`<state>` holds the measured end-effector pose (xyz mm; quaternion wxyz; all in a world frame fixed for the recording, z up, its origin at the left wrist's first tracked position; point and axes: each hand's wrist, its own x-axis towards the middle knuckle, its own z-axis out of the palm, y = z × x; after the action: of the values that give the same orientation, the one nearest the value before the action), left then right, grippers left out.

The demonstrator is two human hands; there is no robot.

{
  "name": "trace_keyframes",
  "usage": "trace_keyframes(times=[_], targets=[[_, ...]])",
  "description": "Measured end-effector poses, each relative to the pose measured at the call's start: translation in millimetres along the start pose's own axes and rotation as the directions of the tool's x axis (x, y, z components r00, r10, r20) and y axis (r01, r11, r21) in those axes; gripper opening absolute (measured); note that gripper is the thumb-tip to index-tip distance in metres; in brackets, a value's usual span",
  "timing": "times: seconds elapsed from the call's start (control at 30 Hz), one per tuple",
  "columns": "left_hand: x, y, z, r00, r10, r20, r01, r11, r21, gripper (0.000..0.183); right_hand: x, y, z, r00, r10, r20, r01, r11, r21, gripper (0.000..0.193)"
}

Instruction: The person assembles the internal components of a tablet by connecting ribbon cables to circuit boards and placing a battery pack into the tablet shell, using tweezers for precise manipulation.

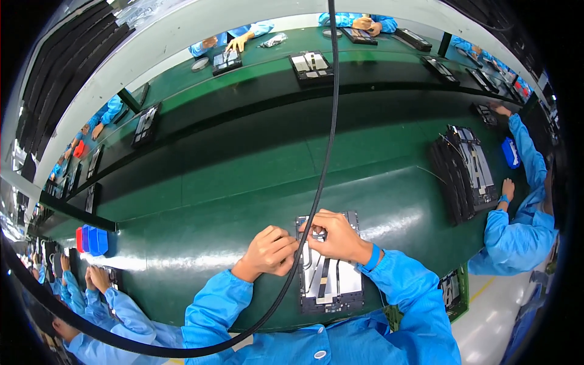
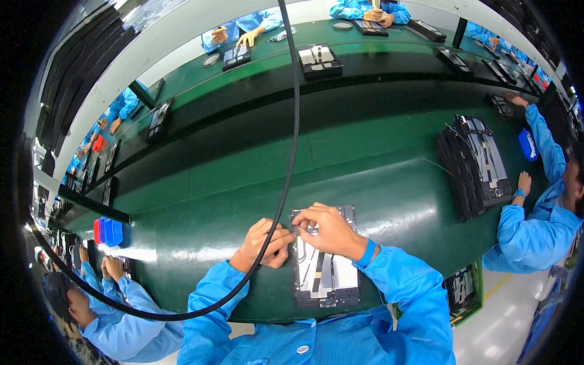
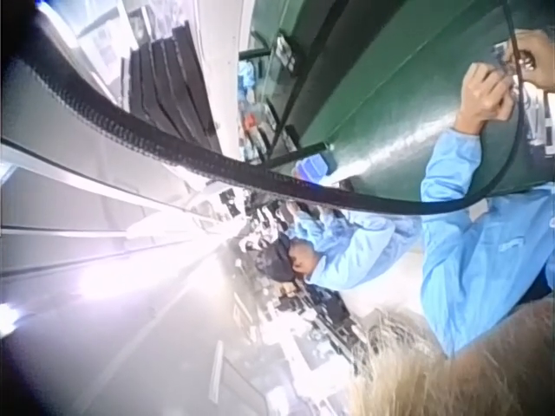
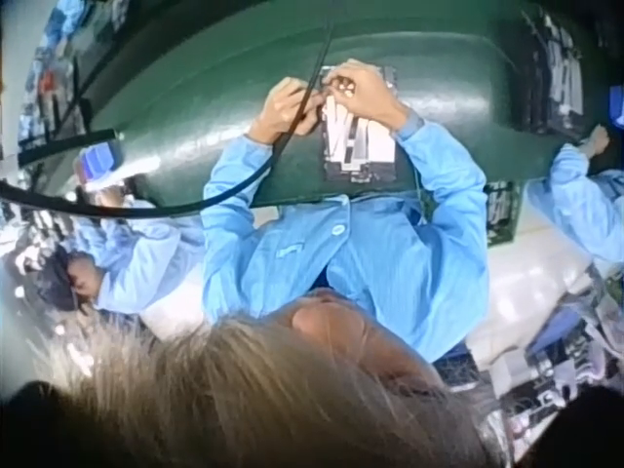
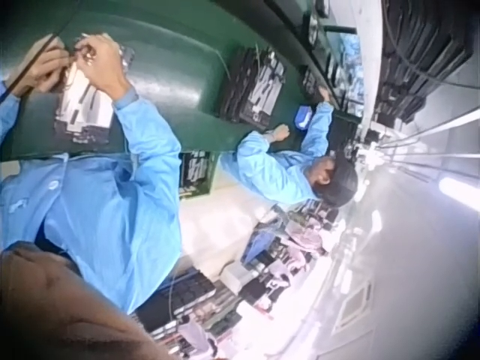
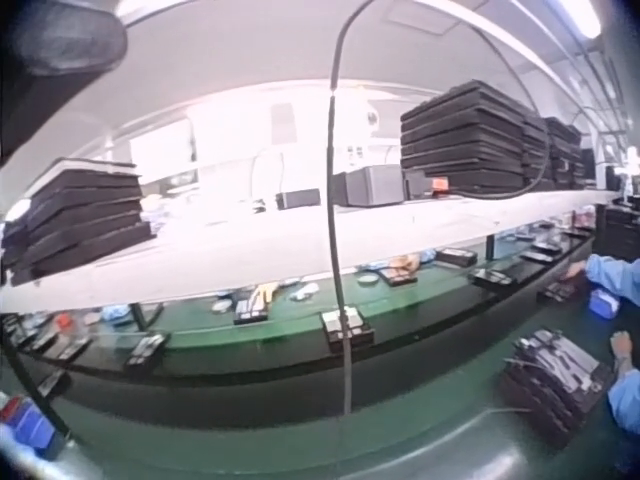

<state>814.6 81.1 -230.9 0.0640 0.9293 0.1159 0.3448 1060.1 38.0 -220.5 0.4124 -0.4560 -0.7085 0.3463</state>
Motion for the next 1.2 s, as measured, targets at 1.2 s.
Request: trace_keyframes(times=[1.2], targets=[[148.0,142.5,-21.3,0.968,0.250,-0.015,-0.017,0.008,-1.000,0.013,33.8,105.0,-65.5,0.822,-0.078,-0.564,-0.064,0.972,-0.227,0.020]])
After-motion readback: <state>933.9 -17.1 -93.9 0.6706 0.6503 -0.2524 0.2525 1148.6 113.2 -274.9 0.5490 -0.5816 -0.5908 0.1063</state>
